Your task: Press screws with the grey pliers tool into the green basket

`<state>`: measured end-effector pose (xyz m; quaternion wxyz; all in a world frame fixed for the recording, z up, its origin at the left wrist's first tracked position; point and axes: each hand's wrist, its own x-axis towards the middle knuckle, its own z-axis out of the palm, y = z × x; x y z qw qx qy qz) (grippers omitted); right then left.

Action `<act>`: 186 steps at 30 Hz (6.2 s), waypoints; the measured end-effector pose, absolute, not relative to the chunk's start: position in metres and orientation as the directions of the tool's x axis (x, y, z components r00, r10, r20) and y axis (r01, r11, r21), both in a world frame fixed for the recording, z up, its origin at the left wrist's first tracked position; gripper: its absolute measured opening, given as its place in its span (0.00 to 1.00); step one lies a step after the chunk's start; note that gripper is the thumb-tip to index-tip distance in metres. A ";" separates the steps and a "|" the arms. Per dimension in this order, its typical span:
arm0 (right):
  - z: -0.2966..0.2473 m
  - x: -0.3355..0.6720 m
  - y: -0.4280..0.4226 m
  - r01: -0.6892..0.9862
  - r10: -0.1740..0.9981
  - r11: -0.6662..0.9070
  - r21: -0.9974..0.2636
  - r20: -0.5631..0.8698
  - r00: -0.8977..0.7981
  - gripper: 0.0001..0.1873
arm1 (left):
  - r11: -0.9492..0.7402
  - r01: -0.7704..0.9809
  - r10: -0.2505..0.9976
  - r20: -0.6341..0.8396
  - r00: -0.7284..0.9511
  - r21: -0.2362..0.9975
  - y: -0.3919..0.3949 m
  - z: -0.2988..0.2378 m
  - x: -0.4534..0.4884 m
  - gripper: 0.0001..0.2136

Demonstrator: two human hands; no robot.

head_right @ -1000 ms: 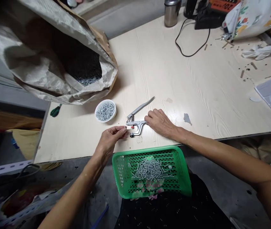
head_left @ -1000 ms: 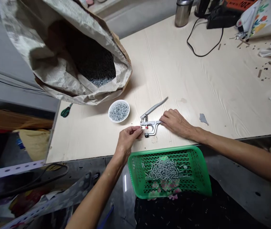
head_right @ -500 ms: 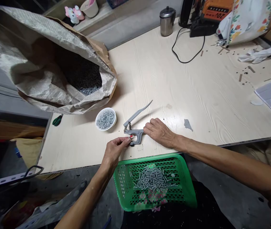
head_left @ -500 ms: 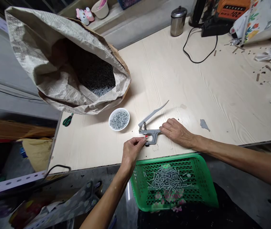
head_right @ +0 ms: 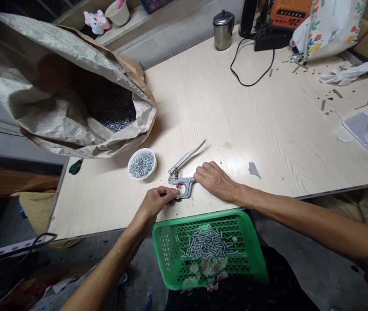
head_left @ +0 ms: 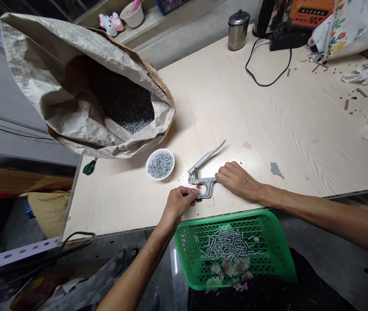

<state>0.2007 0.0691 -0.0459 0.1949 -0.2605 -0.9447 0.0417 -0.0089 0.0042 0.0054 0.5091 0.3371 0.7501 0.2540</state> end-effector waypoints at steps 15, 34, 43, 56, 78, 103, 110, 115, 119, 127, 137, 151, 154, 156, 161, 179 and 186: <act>-0.052 0.197 0.072 0.493 0.546 0.837 -0.239 0.299 -0.783 0.11 | 0.742 0.379 0.606 -0.795 -0.027 0.552 0.031 0.015 -0.018 0.13; -0.023 0.205 0.123 0.470 0.496 0.851 -0.233 0.067 -0.866 0.51 | 0.720 0.455 0.610 -0.791 -0.052 0.525 0.025 0.012 -0.016 0.15; -0.006 0.196 0.120 0.526 0.532 0.824 -0.209 -0.029 -0.846 0.29 | 0.644 0.608 0.651 -0.750 -0.116 0.464 0.018 0.013 -0.015 0.16; -0.008 0.202 0.112 0.575 0.583 0.759 -0.305 -0.073 -0.809 0.28 | -0.346 0.904 0.912 -0.136 0.387 0.251 0.054 0.000 0.032 0.29; -0.008 0.218 0.132 0.496 0.506 0.787 -0.365 -0.076 -0.859 0.09 | -0.374 0.889 0.927 0.130 0.352 0.265 -0.001 -0.017 0.063 0.11; -0.030 0.189 0.130 0.602 0.622 0.780 -0.173 0.101 -0.776 0.14 | 0.193 0.964 0.941 -0.313 -0.129 0.182 0.004 0.026 -0.010 0.10; -0.033 0.188 0.128 0.603 0.626 0.779 -0.174 0.148 -0.766 0.13 | -0.312 0.946 0.940 -0.118 0.320 0.084 -0.047 0.075 0.007 0.07; -0.035 0.188 0.126 0.613 0.630 0.776 -0.145 0.168 -0.758 0.14 | -0.016 1.000 0.998 0.055 0.015 0.013 0.000 0.066 -0.043 0.10; -0.036 0.188 0.125 0.615 0.634 0.773 -0.156 0.176 -0.753 0.12 | 0.043 0.999 0.997 0.060 -0.041 -0.034 0.051 0.043 -0.082 0.10; -0.037 0.187 0.124 0.634 0.652 0.758 -0.153 0.198 -0.732 0.15 | -0.147 0.976 0.985 -0.110 0.130 -0.159 0.068 0.029 -0.078 0.12; -0.034 0.187 0.124 0.643 0.658 0.753 -0.138 0.147 -0.739 0.15 | -0.173 0.972 0.978 -0.143 0.151 -0.157 0.076 0.032 -0.078 0.10; -0.041 0.194 0.128 0.610 0.624 0.782 -0.130 0.190 -0.758 0.15 | 0.534 0.518 0.840 -0.488 -0.236 0.668 -0.006 0.011 -0.030 0.13; -0.042 0.195 0.128 0.605 0.611 0.790 -0.102 0.219 -0.761 0.16 | 0.528 0.525 0.844 -0.482 -0.236 0.668 -0.009 0.005 -0.032 0.14; -0.042 0.195 0.128 0.604 0.606 0.792 -0.089 0.230 -0.761 0.16 | 0.532 0.527 0.841 -0.485 -0.240 0.662 -0.008 0.004 -0.032 0.14; -0.040 0.194 0.129 0.605 0.608 0.791 -0.091 0.229 -0.760 0.16 | 0.520 0.585 0.829 -0.532 -0.172 0.622 0.001 0.006 -0.035 0.12; -0.017 0.197 0.116 0.584 0.576 0.810 -0.053 0.253 -0.777 0.17 | 0.531 0.683 0.743 -0.663 -0.091 0.501 0.005 0.010 -0.036 0.11; -0.022 0.199 0.110 0.572 0.578 0.816 -0.085 0.107 -0.809 0.12 | 0.536 0.723 0.738 -0.658 -0.150 0.436 -0.001 0.021 -0.026 0.07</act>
